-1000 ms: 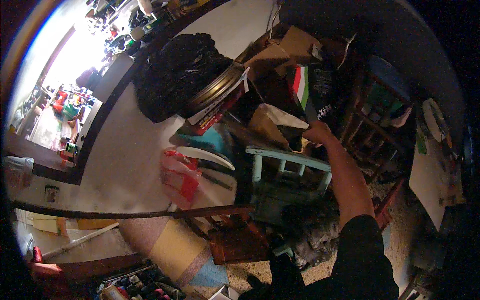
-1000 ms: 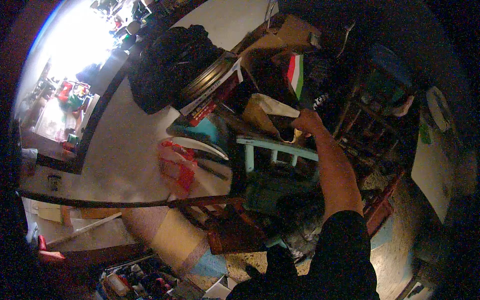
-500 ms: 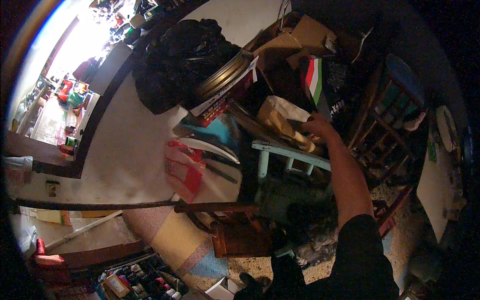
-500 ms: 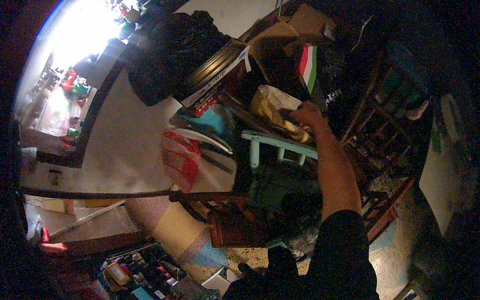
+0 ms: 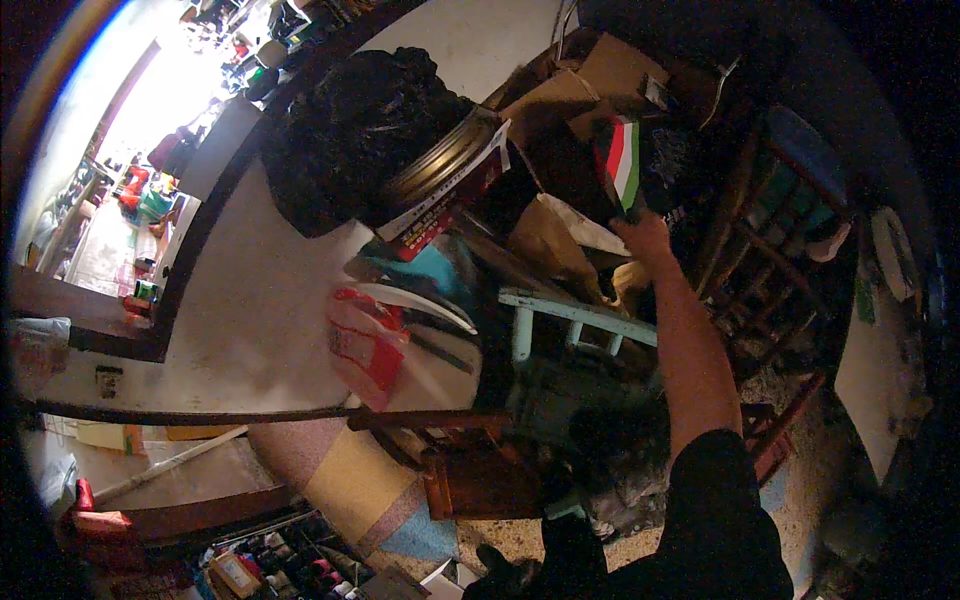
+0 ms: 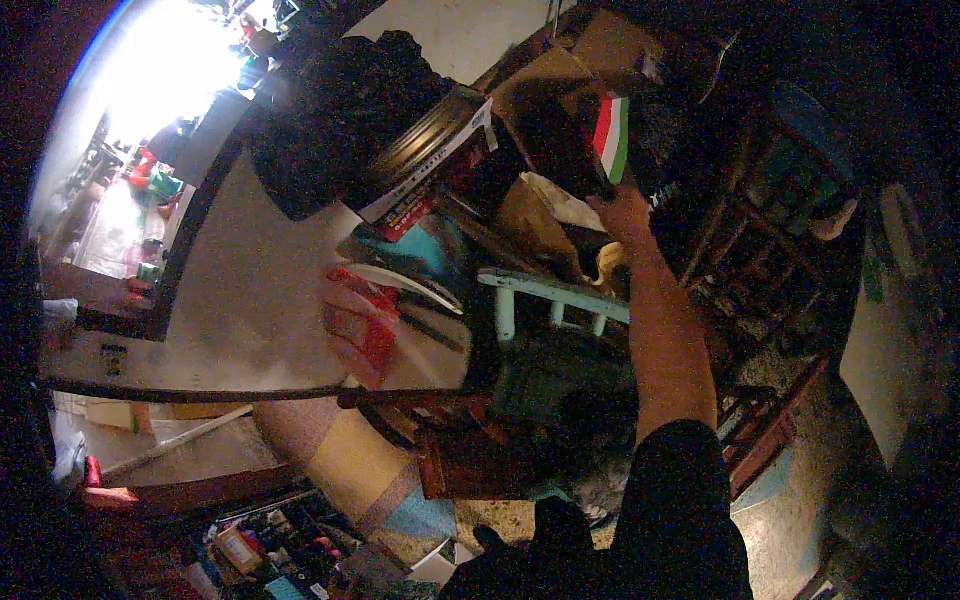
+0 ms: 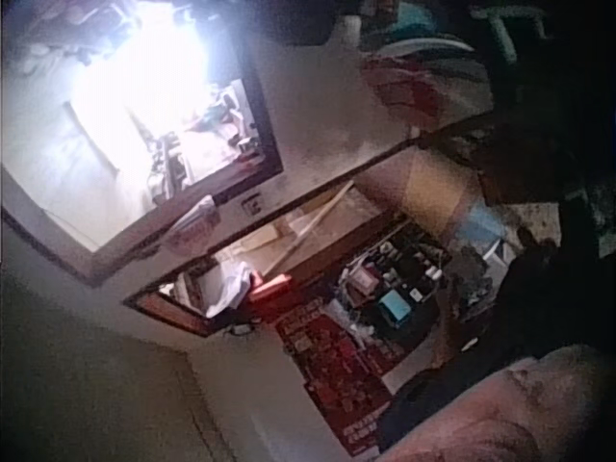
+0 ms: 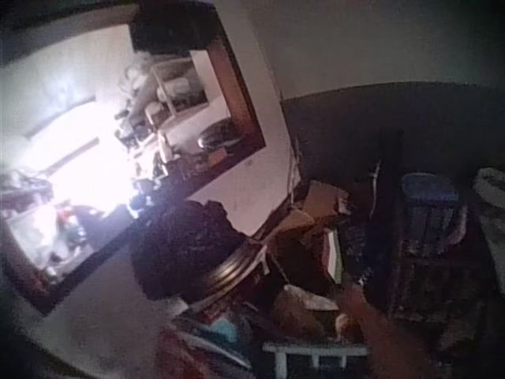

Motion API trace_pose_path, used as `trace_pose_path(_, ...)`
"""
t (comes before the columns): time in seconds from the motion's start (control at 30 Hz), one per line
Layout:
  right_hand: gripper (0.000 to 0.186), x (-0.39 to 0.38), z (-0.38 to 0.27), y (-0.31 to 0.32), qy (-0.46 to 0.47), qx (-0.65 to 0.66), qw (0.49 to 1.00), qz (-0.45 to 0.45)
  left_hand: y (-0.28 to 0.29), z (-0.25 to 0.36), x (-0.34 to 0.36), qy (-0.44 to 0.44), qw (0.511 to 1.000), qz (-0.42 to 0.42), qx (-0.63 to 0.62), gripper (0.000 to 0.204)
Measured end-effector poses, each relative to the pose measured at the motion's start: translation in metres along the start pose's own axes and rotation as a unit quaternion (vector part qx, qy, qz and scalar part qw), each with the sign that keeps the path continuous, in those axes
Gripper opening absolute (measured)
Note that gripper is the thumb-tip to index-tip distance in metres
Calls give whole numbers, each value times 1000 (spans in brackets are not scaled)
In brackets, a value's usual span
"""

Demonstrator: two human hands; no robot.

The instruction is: The person walks through a cluttered workshop, picks up a battery and tests it with a charger, then moves to a workbench to handle small metal parts and wires. They inspect a cylindrical component and a small box, then walk upstairs to another room and examine a small white object.

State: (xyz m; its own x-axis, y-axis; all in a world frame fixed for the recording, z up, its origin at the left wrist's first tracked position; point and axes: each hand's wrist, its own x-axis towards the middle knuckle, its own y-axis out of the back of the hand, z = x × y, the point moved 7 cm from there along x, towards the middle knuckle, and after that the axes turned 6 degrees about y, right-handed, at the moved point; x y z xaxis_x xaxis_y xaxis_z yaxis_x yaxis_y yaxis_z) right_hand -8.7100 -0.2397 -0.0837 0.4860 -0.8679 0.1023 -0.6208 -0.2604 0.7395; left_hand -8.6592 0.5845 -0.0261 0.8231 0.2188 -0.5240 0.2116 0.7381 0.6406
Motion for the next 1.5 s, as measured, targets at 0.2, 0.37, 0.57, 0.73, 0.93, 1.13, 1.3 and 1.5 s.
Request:
trace_pose_path(0.2,47,-93,-16,-3,-15,166,986,27,-14,26,-14,-44,998,-23,-25,40)
trace_pose_path(0.37,43,-269,-125,-49,41,260,897,-355,-49,107,-45,-158,971,-124,-132,40)
trace_pose_path(0.57,34,-347,-183,13,-29,449,843,-296,-107,200,-68,-264,916,-244,-180,38)
trace_pose_path(0.73,35,-352,-213,67,36,419,883,-207,-116,232,-94,-282,885,-285,-236,37)
trace_pose_path(0.93,40,-383,-258,93,119,303,936,-134,-86,247,-132,-398,833,-298,-242,37)
trace_pose_path(1.13,43,-435,-308,111,227,225,947,-41,-36,234,-147,-460,824,-263,-199,37)
trace_pose_path(1.3,58,-481,-350,102,269,246,931,-28,17,219,-152,-547,800,-163,-184,35)
trace_pose_path(1.5,62,-517,-391,63,151,482,848,-160,51,192,-172,-620,764,-152,-91,45)
